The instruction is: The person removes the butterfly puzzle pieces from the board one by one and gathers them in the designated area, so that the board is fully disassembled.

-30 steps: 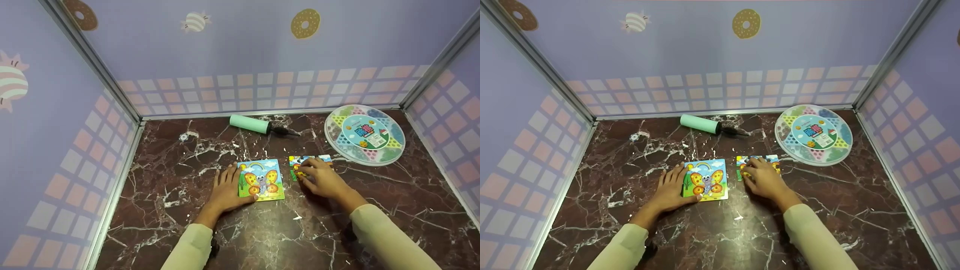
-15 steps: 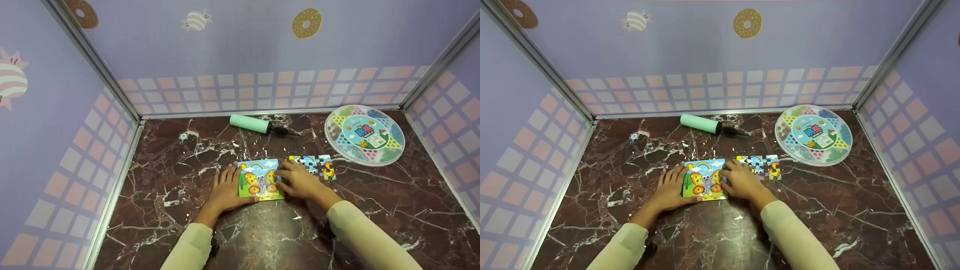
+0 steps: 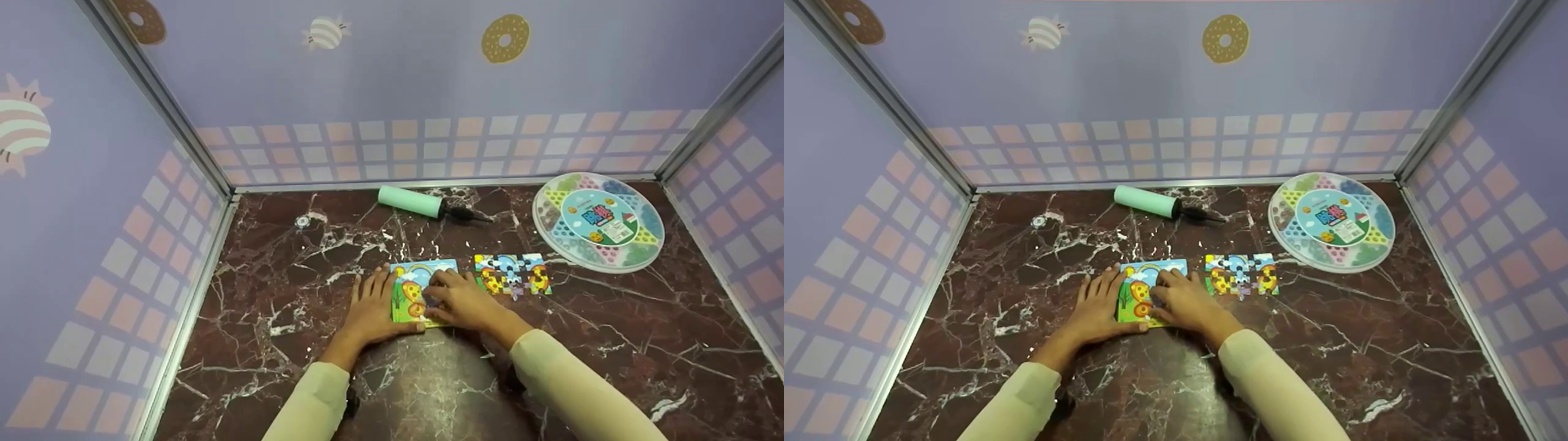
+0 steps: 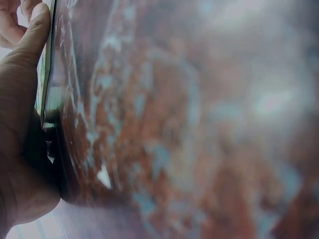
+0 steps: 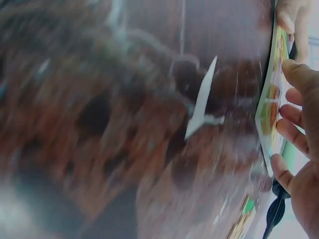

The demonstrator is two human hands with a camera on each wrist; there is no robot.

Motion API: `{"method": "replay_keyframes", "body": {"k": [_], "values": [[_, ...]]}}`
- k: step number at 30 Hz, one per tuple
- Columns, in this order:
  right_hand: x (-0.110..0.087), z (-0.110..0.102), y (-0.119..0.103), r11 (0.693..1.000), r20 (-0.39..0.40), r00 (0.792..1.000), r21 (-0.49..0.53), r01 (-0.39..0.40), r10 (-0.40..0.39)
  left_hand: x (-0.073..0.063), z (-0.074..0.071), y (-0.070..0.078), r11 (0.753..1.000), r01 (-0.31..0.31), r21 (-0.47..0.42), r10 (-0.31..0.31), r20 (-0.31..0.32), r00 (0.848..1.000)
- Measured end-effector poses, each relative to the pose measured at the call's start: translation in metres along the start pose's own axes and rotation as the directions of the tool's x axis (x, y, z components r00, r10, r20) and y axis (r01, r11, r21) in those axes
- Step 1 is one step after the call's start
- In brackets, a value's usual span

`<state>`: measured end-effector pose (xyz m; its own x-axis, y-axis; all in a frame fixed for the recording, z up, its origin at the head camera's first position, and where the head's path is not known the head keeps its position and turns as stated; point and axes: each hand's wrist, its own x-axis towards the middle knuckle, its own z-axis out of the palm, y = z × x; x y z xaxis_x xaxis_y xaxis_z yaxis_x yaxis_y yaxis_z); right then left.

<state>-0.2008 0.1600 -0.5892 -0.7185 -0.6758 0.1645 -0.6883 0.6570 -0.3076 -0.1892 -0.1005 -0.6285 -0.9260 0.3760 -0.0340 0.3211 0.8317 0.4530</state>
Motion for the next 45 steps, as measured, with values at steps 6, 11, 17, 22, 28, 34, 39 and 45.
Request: {"method": "replay_keyframes", "body": {"k": [6, 11, 17, 22, 28, 34, 39, 45], "values": [[0.009, 0.006, -0.009, 1.000, 0.028, 1.000, 0.012, -0.004, 0.004, 0.001, -0.001, 0.002, 1.000, -0.017, 0.006, 0.017, -0.009, 1.000], [0.014, 0.009, -0.016, 1.000, 0.046, 0.999, -0.010, 0.004, -0.004, 0.002, 0.000, 0.003, 1.000, -0.013, 0.005, 0.013, 0.004, 1.000], [0.018, 0.008, -0.020, 1.000, 0.082, 0.997, -0.017, -0.008, 0.009, 0.001, -0.004, 0.007, 1.000, -0.003, 0.026, 0.002, 0.022, 1.000], [0.022, 0.008, -0.022, 1.000, 0.106, 0.994, -0.010, -0.018, 0.019, 0.000, -0.007, 0.008, 0.999, -0.005, 0.032, 0.004, 0.023, 1.000], [0.029, 0.007, -0.031, 0.998, 0.121, 0.991, 0.012, -0.055, 0.053, 0.000, -0.005, 0.001, 0.999, -0.031, 0.006, 0.032, -0.015, 0.999], [0.035, 0.006, -0.037, 0.995, 0.139, 0.986, -0.006, -0.095, 0.095, 0.000, 0.000, -0.002, 0.999, -0.043, -0.003, 0.043, -0.043, 0.998], [0.035, 0.005, -0.038, 0.994, 0.169, 0.980, -0.016, -0.106, 0.107, -0.001, 0.001, -0.002, 1.000, -0.025, 0.001, 0.025, -0.030, 0.999], [0.035, 0.004, -0.040, 0.993, 0.188, 0.975, -0.018, -0.114, 0.115, -0.002, 0.002, -0.001, 1.000, -0.011, 0.000, 0.011, -0.025, 1.000]]}}
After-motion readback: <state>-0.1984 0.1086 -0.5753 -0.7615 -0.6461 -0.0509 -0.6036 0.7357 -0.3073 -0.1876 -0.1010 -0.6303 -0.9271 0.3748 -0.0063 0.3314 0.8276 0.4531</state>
